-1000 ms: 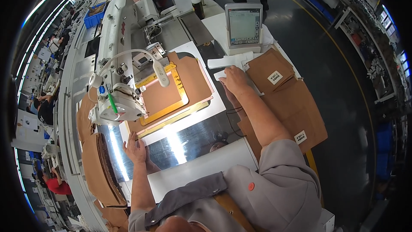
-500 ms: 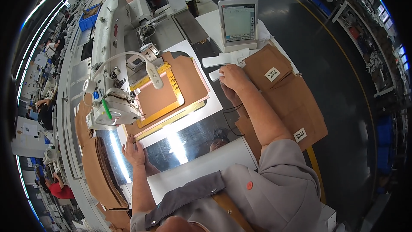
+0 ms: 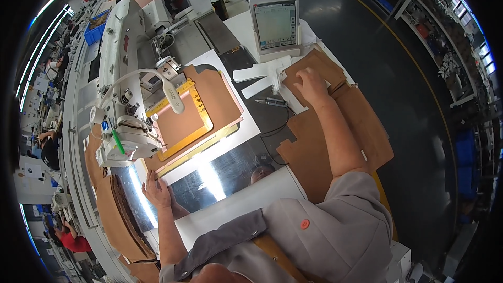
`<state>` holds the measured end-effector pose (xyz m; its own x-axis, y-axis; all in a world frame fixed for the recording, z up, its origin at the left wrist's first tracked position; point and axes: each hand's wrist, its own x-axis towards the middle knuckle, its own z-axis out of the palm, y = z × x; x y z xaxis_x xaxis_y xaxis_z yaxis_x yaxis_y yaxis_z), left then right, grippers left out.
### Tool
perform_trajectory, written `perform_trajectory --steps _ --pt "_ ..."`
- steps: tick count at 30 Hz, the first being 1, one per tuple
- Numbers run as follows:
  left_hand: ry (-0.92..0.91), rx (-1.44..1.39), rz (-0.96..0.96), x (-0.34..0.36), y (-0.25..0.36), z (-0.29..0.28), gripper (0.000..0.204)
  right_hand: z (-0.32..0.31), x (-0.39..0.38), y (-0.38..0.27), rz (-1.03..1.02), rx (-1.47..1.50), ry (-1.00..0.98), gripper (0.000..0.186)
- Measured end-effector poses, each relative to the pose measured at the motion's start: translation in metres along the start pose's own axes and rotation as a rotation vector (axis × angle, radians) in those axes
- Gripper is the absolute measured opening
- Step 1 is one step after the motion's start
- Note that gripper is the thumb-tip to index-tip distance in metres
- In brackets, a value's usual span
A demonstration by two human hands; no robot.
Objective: Operating an industrial sewing machine to stitch leather panels for bags.
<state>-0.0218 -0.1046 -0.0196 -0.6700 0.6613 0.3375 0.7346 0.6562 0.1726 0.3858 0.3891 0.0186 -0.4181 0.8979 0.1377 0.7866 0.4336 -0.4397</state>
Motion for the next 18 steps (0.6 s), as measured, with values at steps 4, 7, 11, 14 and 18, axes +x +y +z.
perform_trajectory --steps 4,7,11,14,18 --pt "-0.009 -0.016 -0.005 -0.001 0.0 0.0 0.04 0.005 0.009 0.011 -0.306 -0.143 0.043 0.036" --pt "0.003 -0.021 0.001 -0.002 -0.001 0.001 0.04 0.004 0.022 0.004 -0.347 -0.247 -0.064 0.044" --pt "-0.001 -0.023 0.0 -0.002 -0.001 0.001 0.04 -0.005 0.04 -0.003 -0.322 -0.373 -0.264 0.043" --pt "0.006 -0.041 -0.012 -0.003 -0.003 0.003 0.04 -0.01 0.05 -0.011 -0.315 -0.424 -0.312 0.039" --pt "0.01 -0.042 0.009 -0.001 -0.003 0.004 0.04 -0.022 0.056 -0.012 -0.287 -0.373 -0.343 0.031"
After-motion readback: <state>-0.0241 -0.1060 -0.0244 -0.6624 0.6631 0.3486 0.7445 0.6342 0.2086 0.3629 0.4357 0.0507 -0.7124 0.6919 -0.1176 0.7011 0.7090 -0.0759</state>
